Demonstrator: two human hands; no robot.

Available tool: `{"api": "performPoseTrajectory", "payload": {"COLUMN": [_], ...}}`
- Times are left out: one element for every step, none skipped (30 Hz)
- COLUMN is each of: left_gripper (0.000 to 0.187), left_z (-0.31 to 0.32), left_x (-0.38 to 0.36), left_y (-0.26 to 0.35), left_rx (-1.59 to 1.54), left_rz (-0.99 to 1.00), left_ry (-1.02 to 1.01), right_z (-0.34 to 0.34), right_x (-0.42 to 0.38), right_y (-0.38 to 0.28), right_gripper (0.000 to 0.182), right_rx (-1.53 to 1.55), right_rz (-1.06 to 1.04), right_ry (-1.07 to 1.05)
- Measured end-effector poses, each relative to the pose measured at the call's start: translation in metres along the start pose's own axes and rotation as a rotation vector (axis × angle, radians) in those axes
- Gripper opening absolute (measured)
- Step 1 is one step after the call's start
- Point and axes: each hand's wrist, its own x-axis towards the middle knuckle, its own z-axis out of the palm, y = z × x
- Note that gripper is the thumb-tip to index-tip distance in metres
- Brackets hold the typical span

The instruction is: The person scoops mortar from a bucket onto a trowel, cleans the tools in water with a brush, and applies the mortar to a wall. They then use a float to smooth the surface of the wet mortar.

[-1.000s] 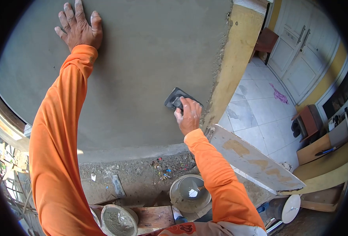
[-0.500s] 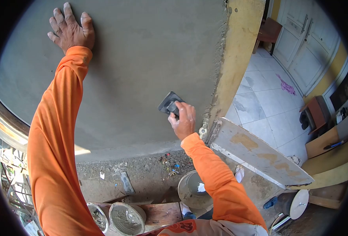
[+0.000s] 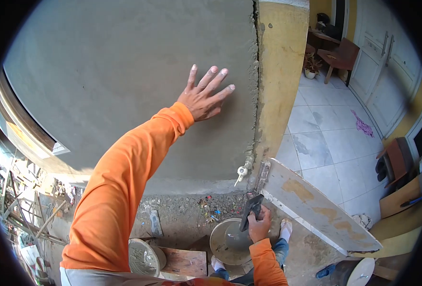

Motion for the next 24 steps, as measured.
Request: {"api": "performPoseTrajectory", "payload": {"left_gripper": [0.080, 0.079, 0.079, 0.078, 0.078, 0.078, 0.077, 0.076, 0.076, 0.075, 0.074, 0.074, 0.073, 0.071, 0.071, 0.070, 0.070, 0.070, 0.065, 0.061, 0.061, 0.053, 0.046, 0.046], "left_z": [0.008, 0.015, 0.018, 0.021, 0.023, 0.024, 0.025, 0.027, 0.028, 0.029, 0.030, 0.029, 0.028, 0.027, 0.027, 0.028, 0.029, 0.028, 0.027, 0.025, 0.025, 0.026, 0.027, 0.028], "left_x": [0.011, 0.018, 0.025, 0.031, 0.035, 0.039, 0.043, 0.046, 0.046, 0.045, 0.045, 0.045, 0.044, 0.044, 0.045, 0.045, 0.045, 0.046, 0.046, 0.045, 0.044, 0.042, 0.040, 0.036], "left_y": [0.009, 0.013, 0.017, 0.019, 0.021, 0.022, 0.023, 0.026, 0.027, 0.026, 0.026, 0.025, 0.025, 0.024, 0.024, 0.024, 0.024, 0.024, 0.024, 0.024, 0.023, 0.022, 0.022, 0.022], "left_rx": [0.012, 0.023, 0.030, 0.034, 0.038, 0.043, 0.057, 0.067, 0.064, 0.074, 0.083, 0.082, 0.079, 0.076, 0.075, 0.083, 0.090, 0.087, 0.074, 0.061, 0.061, 0.013, -0.035, -0.036], "left_rz": [-0.022, -0.042, -0.041, -0.041, -0.041, -0.038, -0.063, -0.086, -0.083, -0.081, -0.078, -0.075, -0.067, -0.058, -0.056, -0.057, -0.057, -0.055, -0.049, -0.043, -0.042, 0.017, 0.076, 0.077], "left_ry": [0.047, 0.094, 0.080, 0.088, 0.099, 0.095, 0.095, 0.095, 0.091, 0.095, 0.101, 0.097, 0.087, 0.079, 0.079, 0.098, 0.118, 0.119, 0.110, 0.102, 0.103, 0.142, 0.180, 0.181], "right_z": [-0.011, -0.024, -0.037, -0.049, -0.060, -0.068, -0.074, -0.082, -0.091, -0.098, -0.104, -0.108, -0.110, -0.111, -0.110, -0.109, -0.108, -0.107, -0.106, -0.104, -0.101, -0.097, -0.095, -0.095], "right_x": [0.000, 0.001, 0.004, 0.006, 0.009, 0.014, 0.017, 0.021, 0.024, 0.027, 0.028, 0.028, 0.028, 0.028, 0.027, 0.025, 0.023, 0.021, 0.018, 0.014, 0.011, 0.008, 0.006, 0.004], "right_y": [0.004, 0.008, 0.011, 0.017, 0.022, 0.024, 0.022, 0.029, 0.036, 0.041, 0.046, 0.047, 0.047, 0.048, 0.048, 0.049, 0.050, 0.053, 0.056, 0.058, 0.051, 0.039, 0.032, 0.036], "right_gripper": [0.039, 0.038, 0.038, 0.038, 0.037, 0.037, 0.037, 0.037, 0.037, 0.037, 0.037, 0.037, 0.037, 0.037, 0.037, 0.037, 0.038, 0.038, 0.037, 0.037, 0.037, 0.034, 0.030, 0.030], "right_rx": [0.008, 0.000, -0.008, -0.002, -0.032, -0.063, -0.020, -0.018, -0.096, -0.173, -0.184, -0.184, -0.224, -0.265, -0.264, -0.236, -0.208, -0.208, -0.202, -0.196, -0.195, -0.151, -0.106, -0.105], "right_rz": [0.006, 0.040, 0.073, 0.079, 0.073, 0.066, 0.076, 0.081, 0.043, 0.003, 0.006, 0.011, -0.018, -0.048, -0.047, -0.030, -0.012, -0.010, 0.007, 0.025, 0.024, 0.071, 0.117, 0.118], "right_ry": [-0.015, 0.013, 0.043, 0.034, 0.063, 0.093, 0.110, 0.109, 0.122, 0.134, 0.143, 0.143, 0.151, 0.161, 0.162, 0.167, 0.173, 0.176, 0.175, 0.173, 0.175, 0.162, 0.149, 0.151]}}
